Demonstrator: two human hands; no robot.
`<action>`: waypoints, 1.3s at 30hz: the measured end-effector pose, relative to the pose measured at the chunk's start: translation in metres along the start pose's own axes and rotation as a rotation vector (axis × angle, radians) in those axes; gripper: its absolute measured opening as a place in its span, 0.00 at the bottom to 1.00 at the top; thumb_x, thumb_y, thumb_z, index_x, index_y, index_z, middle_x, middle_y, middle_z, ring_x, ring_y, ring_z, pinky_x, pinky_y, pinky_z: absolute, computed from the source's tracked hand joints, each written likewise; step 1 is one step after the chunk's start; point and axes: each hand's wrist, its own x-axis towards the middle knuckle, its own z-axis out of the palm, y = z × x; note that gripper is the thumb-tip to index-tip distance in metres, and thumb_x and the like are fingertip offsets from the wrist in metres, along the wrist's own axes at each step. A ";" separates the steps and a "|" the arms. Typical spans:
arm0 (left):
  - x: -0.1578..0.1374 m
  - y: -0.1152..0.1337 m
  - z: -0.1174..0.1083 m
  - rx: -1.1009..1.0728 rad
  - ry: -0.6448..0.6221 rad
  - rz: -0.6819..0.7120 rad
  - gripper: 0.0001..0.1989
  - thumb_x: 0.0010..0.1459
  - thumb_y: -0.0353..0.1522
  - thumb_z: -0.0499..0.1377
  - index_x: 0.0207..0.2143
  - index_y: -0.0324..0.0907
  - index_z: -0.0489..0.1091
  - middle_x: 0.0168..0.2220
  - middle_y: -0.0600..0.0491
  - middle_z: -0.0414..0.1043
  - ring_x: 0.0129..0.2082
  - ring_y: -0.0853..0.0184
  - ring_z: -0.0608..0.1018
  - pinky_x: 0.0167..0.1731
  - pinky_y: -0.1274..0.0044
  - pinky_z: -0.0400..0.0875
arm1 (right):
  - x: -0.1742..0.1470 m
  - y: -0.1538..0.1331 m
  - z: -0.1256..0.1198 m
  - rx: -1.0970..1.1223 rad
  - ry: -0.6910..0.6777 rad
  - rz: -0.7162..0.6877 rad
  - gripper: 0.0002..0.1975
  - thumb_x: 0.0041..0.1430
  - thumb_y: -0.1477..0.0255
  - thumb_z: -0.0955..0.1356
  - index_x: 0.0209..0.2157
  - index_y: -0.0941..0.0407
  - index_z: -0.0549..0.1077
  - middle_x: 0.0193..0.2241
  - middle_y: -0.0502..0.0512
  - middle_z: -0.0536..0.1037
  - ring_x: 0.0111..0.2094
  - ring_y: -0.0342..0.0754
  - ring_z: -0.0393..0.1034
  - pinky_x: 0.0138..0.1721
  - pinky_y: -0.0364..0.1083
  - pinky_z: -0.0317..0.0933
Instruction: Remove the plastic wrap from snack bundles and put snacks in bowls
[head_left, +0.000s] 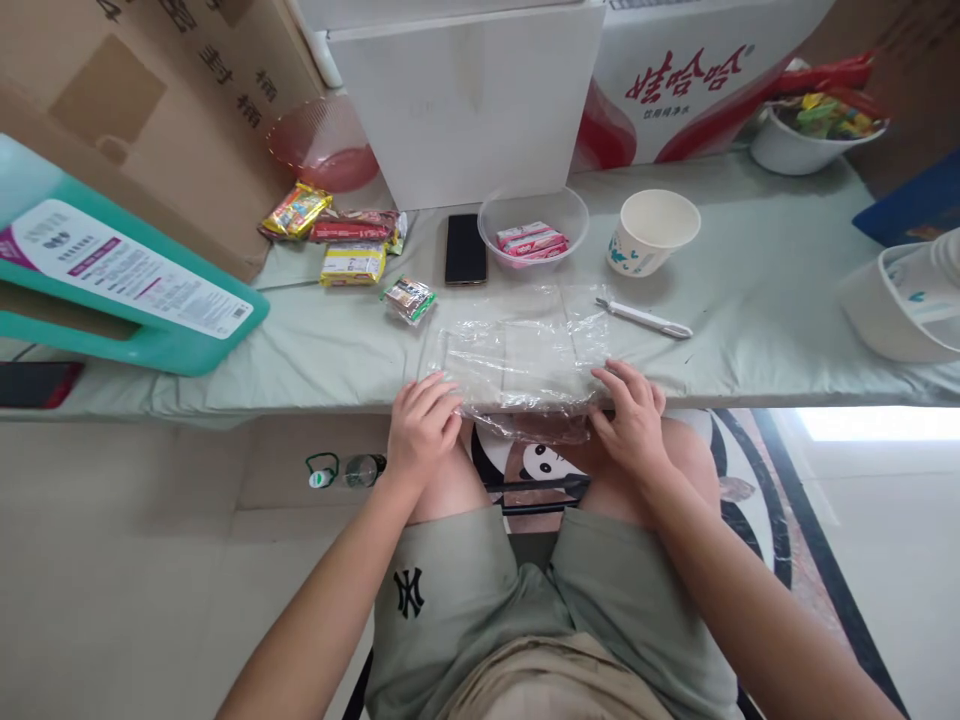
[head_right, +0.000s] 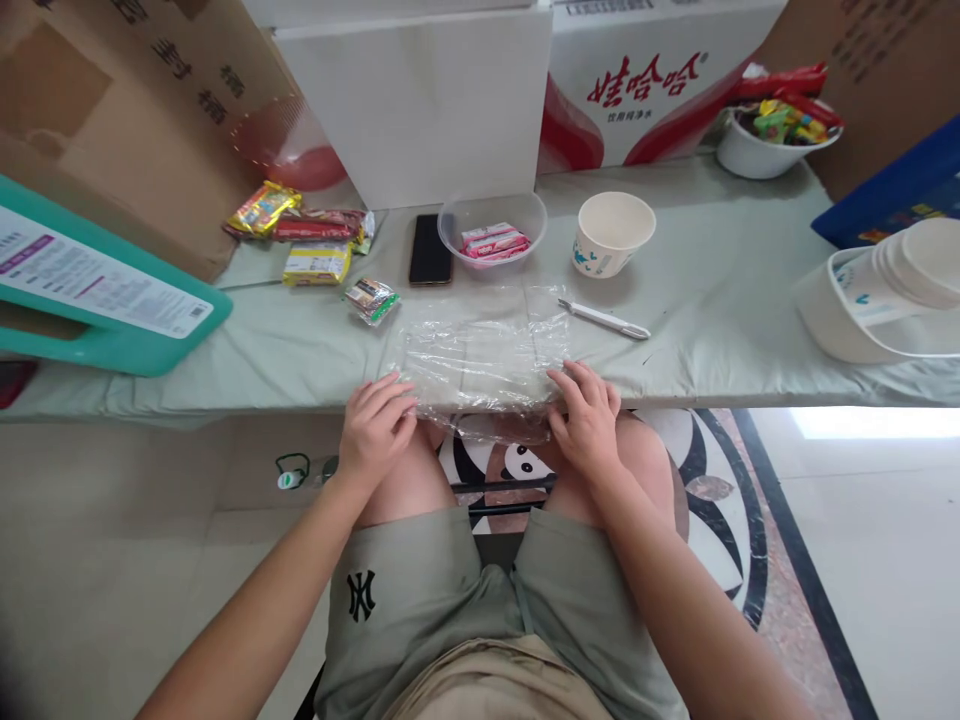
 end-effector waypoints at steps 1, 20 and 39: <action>0.003 0.000 -0.002 -0.064 0.035 -0.026 0.09 0.56 0.27 0.59 0.35 0.48 0.77 0.44 0.48 0.82 0.54 0.52 0.80 0.61 0.57 0.67 | -0.002 0.000 -0.001 0.004 -0.004 -0.019 0.22 0.63 0.71 0.67 0.59 0.47 0.69 0.61 0.63 0.73 0.64 0.65 0.66 0.61 0.66 0.57; 0.034 0.000 -0.032 -0.193 -0.310 0.059 0.20 0.50 0.29 0.62 0.48 0.48 0.76 0.53 0.49 0.80 0.57 0.54 0.77 0.61 0.60 0.67 | 0.013 -0.020 -0.034 0.538 -0.033 0.020 0.11 0.69 0.64 0.63 0.36 0.50 0.75 0.41 0.57 0.83 0.50 0.57 0.78 0.55 0.60 0.68; 0.083 -0.007 0.006 -0.949 0.079 -0.458 0.11 0.53 0.41 0.67 0.31 0.44 0.71 0.26 0.54 0.78 0.29 0.65 0.82 0.35 0.74 0.75 | 0.073 -0.003 -0.022 0.583 0.066 0.271 0.26 0.67 0.53 0.61 0.17 0.50 0.64 0.18 0.52 0.69 0.27 0.48 0.68 0.32 0.49 0.67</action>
